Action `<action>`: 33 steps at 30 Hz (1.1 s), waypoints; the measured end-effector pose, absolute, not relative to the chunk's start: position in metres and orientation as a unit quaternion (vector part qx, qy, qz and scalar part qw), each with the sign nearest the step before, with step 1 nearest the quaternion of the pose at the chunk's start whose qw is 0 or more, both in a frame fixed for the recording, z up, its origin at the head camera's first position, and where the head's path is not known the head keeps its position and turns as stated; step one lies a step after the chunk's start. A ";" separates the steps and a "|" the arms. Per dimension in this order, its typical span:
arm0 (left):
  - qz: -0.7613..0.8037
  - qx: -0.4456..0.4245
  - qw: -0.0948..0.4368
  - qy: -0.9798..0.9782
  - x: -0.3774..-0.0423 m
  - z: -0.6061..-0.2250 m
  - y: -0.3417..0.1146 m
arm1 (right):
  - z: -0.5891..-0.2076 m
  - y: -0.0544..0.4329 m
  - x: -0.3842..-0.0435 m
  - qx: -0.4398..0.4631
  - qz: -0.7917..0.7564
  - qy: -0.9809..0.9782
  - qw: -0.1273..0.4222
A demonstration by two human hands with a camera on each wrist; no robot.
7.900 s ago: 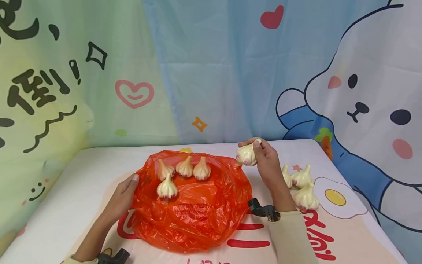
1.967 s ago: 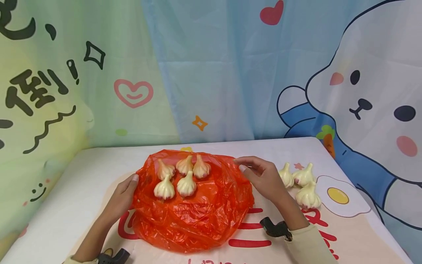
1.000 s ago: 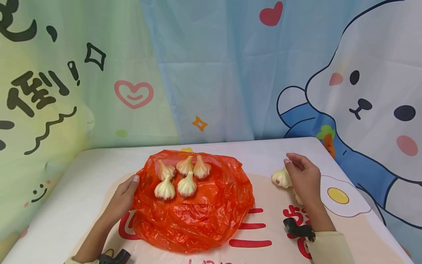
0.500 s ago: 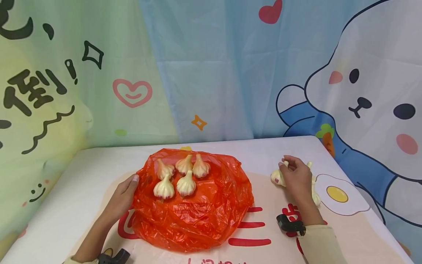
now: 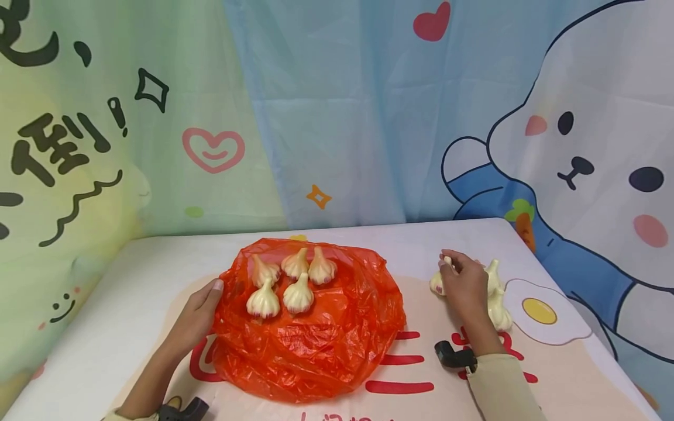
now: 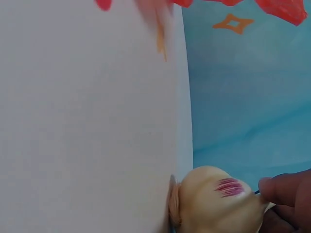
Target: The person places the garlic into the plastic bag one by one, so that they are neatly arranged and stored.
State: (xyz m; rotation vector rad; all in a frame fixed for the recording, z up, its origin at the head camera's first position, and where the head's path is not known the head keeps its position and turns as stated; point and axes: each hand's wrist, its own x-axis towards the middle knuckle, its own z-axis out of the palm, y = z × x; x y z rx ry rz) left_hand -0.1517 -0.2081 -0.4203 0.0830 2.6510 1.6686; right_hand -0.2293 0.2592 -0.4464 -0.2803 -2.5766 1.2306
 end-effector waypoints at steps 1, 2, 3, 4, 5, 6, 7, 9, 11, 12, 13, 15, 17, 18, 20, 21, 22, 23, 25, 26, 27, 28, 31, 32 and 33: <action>0.532 0.026 0.004 0.846 -0.151 -0.420 -0.208 | -0.447 0.259 -0.230 -0.100 0.425 -0.889 0.134; 0.532 0.026 0.003 0.846 -0.151 -0.421 -0.209 | -0.447 0.258 -0.230 -0.102 0.426 -0.889 0.135; 0.532 0.026 0.003 0.846 -0.151 -0.421 -0.209 | -0.448 0.258 -0.231 -0.104 0.425 -0.889 0.136; 0.532 0.026 0.003 0.847 -0.151 -0.421 -0.209 | -0.448 0.258 -0.231 -0.106 0.423 -0.889 0.137; 0.531 0.026 0.004 0.847 -0.151 -0.421 -0.209 | -0.448 0.258 -0.231 -0.106 0.422 -0.890 0.138; 0.530 0.026 0.004 0.847 -0.151 -0.421 -0.209 | -0.448 0.258 -0.231 -0.106 0.420 -0.890 0.139; 0.530 0.026 0.003 0.848 -0.151 -0.421 -0.209 | -0.449 0.259 -0.231 -0.106 0.417 -0.892 0.139; 0.530 0.026 0.004 0.848 -0.151 -0.421 -0.209 | -0.449 0.259 -0.231 -0.103 0.411 -0.894 0.143; 0.531 0.026 0.005 0.847 -0.152 -0.421 -0.208 | -0.449 0.260 -0.231 -0.101 0.409 -0.895 0.146; 0.533 0.027 0.005 0.846 -0.152 -0.421 -0.208 | -0.449 0.260 -0.231 -0.101 0.407 -0.896 0.147; 0.534 0.028 0.005 0.845 -0.152 -0.421 -0.208 | -0.449 0.260 -0.231 -0.101 0.407 -0.896 0.148; 0.535 0.027 0.006 0.844 -0.152 -0.421 -0.208 | -0.448 0.259 -0.230 -0.103 0.408 -0.896 0.142; 0.536 0.028 0.007 0.844 -0.152 -0.422 -0.208 | -0.448 0.259 -0.230 -0.105 0.410 -0.896 0.133; 0.536 0.027 0.007 0.844 -0.152 -0.422 -0.208 | -0.448 0.258 -0.230 -0.105 0.410 -0.897 0.129; 0.535 0.026 0.007 0.844 -0.152 -0.423 -0.209 | -0.447 0.257 -0.229 -0.105 0.413 -0.897 0.122; 0.535 0.025 0.006 0.845 -0.152 -0.423 -0.209 | -0.447 0.257 -0.229 -0.102 0.412 -0.897 0.122; 0.534 0.024 0.007 0.845 -0.152 -0.423 -0.209 | -0.446 0.256 -0.229 -0.102 0.414 -0.896 0.122; 0.534 0.023 0.007 0.845 -0.152 -0.424 -0.209 | -0.445 0.256 -0.228 -0.098 0.414 -0.896 0.125; 0.534 0.023 0.007 0.845 -0.151 -0.424 -0.210 | -0.445 0.254 -0.228 -0.094 0.416 -0.895 0.133; 0.533 0.023 0.007 0.846 -0.151 -0.424 -0.210 | -0.444 0.253 -0.228 -0.091 0.417 -0.894 0.139; 0.531 0.024 0.006 0.847 -0.151 -0.424 -0.210 | -0.443 0.252 -0.228 -0.089 0.416 -0.893 0.143; 0.531 0.026 0.005 0.847 -0.152 -0.424 -0.210 | -0.442 0.251 -0.228 -0.087 0.420 -0.891 0.147; 0.530 0.029 0.004 0.848 -0.152 -0.423 -0.210 | -0.438 0.248 -0.228 -0.080 0.429 -0.886 0.157; 0.529 0.030 0.004 0.848 -0.152 -0.423 -0.210 | -0.435 0.248 -0.227 -0.072 0.433 -0.884 0.159; 0.529 0.031 0.003 0.848 -0.153 -0.423 -0.210 | -0.432 0.247 -0.227 -0.065 0.439 -0.882 0.160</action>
